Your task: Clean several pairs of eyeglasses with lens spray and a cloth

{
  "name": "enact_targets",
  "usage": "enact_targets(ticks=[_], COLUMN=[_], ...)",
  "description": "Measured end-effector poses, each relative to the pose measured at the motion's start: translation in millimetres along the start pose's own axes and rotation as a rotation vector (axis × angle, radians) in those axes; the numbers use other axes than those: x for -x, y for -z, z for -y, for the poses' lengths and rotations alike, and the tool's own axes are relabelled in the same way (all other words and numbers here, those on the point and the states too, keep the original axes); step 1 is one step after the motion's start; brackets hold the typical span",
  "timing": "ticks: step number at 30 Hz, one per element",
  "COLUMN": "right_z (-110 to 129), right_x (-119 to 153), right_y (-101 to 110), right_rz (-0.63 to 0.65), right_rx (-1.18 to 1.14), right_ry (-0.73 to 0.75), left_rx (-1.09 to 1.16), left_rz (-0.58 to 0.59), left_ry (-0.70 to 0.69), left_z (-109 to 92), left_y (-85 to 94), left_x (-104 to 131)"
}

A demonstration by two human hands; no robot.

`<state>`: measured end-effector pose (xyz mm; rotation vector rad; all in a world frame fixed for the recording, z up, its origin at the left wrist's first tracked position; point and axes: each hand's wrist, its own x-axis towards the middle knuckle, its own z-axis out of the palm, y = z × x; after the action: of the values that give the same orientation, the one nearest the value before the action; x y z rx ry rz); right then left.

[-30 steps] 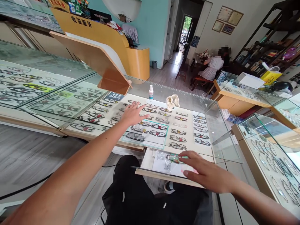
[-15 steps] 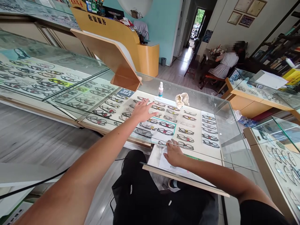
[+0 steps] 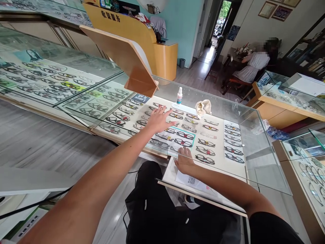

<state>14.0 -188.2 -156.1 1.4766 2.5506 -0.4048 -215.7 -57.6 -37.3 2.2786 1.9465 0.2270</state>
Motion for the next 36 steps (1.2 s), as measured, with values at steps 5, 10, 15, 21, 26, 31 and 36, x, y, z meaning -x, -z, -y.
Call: enact_targets(ticks=[5,10,15,21,26,31,36], right_z=[5,9,9,1,-19,-46,-72], right_x=[-4,-2,11,53,129,221,257], right_y=[2,8,21,61,110,108,51], right_rz=[0.039,0.084,0.130,0.301,0.298,-0.051,-0.445], right_rx=[-0.001,-0.011,-0.064,-0.244,-0.452,-0.417,0.044], right_ry=[-0.016,-0.038,0.018,0.132,0.237,0.196,0.137], left_rx=[-0.013,-0.014,-0.032,-0.062,-0.071,-0.079,-0.057], left_rz=[-0.027,-0.023,-0.021,-0.049,-0.044,-0.040,-0.057], left_ry=[-0.011,-0.011,-0.006,-0.020,-0.011,0.000,0.007], left_z=[0,-2,-3,2,7,6,4], left_y=[-1.4,2.9,5.9,0.4,-3.9,-3.5,-4.6], left_x=[0,1,1,-6,-12,-13,-10])
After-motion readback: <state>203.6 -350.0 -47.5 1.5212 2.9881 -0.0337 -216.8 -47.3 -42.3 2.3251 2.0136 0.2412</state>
